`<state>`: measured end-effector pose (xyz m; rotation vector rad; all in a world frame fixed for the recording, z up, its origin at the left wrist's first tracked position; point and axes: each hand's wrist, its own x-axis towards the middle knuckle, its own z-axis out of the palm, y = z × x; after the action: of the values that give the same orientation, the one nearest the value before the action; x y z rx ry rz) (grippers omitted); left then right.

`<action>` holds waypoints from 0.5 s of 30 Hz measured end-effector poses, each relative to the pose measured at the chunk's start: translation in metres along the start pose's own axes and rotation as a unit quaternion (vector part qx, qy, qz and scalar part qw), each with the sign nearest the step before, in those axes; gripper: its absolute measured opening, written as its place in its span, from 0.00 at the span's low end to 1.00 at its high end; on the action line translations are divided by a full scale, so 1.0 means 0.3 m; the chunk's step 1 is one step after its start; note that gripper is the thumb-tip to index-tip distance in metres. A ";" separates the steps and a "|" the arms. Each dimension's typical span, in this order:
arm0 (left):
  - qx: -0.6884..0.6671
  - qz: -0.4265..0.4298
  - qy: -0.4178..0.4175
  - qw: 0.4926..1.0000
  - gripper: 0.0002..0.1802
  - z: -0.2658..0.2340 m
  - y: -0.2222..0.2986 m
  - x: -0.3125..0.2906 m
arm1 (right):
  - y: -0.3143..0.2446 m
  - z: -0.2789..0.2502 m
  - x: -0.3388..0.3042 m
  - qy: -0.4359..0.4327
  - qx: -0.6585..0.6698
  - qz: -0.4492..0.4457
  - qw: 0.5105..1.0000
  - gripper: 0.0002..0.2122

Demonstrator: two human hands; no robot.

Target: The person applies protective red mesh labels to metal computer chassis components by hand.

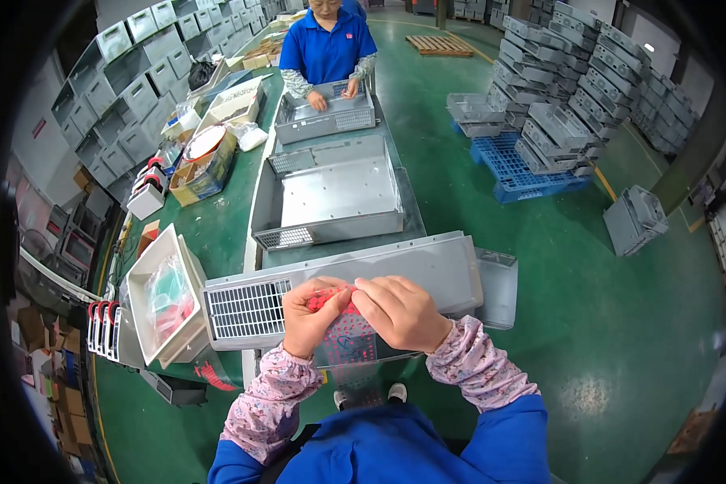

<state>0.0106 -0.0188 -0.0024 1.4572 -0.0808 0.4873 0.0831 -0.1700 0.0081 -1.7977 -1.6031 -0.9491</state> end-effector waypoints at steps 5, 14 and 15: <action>0.007 0.006 -0.004 1.000 0.02 0.000 0.003 0.000 | 0.007 -0.006 0.000 -0.004 0.004 -0.019 1.000 0.12; 0.017 -0.003 -0.001 1.000 0.02 0.000 0.004 -0.004 | 0.023 -0.015 -0.003 -0.020 0.020 -0.040 0.999 0.10; 0.016 -0.003 -0.002 1.000 0.02 0.001 0.003 -0.004 | 0.026 -0.016 -0.004 -0.023 0.033 -0.032 0.999 0.09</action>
<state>0.0094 -0.0193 -0.0019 1.4898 -0.0714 0.4838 0.0901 -0.1757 0.0104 -1.7450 -1.7090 -0.8789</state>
